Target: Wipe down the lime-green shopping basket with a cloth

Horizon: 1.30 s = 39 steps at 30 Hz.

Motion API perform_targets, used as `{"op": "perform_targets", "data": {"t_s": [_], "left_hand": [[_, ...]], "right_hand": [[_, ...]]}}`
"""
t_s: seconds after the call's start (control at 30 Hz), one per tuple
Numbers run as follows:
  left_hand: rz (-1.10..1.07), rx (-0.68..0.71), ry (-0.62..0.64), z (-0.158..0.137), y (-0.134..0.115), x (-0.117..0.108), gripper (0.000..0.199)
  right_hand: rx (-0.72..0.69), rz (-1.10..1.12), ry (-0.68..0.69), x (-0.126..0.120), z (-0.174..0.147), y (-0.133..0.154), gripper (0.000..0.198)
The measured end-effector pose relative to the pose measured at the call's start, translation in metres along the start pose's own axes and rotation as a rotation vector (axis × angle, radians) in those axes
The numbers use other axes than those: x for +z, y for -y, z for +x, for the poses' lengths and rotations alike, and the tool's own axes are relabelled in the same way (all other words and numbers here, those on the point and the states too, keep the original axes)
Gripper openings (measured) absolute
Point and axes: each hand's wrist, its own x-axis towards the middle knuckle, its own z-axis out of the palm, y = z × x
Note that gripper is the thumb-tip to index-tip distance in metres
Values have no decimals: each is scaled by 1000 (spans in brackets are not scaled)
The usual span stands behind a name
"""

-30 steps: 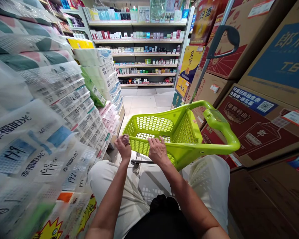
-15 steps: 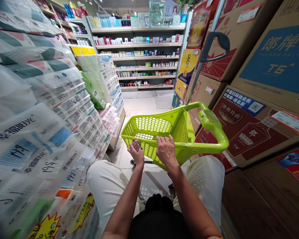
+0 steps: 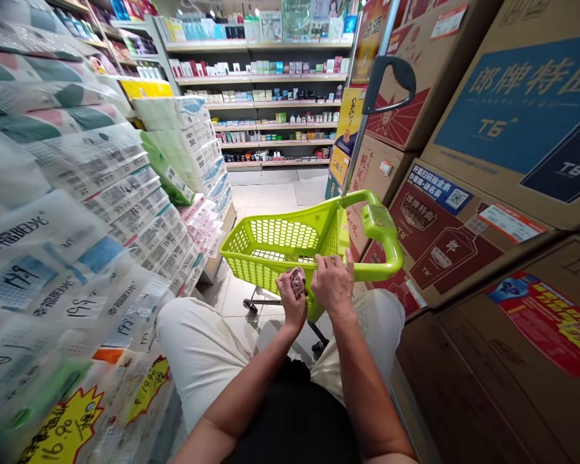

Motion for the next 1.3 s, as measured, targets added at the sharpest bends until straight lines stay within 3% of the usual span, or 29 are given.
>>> {"op": "perform_targets", "data": {"t_s": [0.17,0.33,0.5,0.63,0.77,0.87,1.1,1.17,1.23,1.3], "left_hand": [[-22,77,-12,-17,-22,13,44],[-96,376,288,-36,-39,22,44],[14,476,234,-29,-28,17,24],[57,811,443,-13,-4,12,23],[160,749,272,-4,39,-1,21],[249,826,279,-6,64,-12,23],[244,823,181,9,56,-5,19],[248,812,209,6,63,-8,19],[231,758,245,2,73,-16,17],[184,630,185,5,77,-24,17]], "right_hand": [[29,45,-96,-9,-5,-24,37],[92,140,-143,-12,-10,-41,40],[82,247,-161,-12,-13,-45,42],[99,249,-183,-9,-13,-44,43],[96,259,-193,-5,-13,-42,43],[103,222,-190,-2,-13,-40,42],[109,164,-163,0,-12,-29,41],[111,143,-162,0,-12,-25,40],[100,124,-156,0,-11,-20,39],[74,122,-135,1,-9,-11,37]]}}
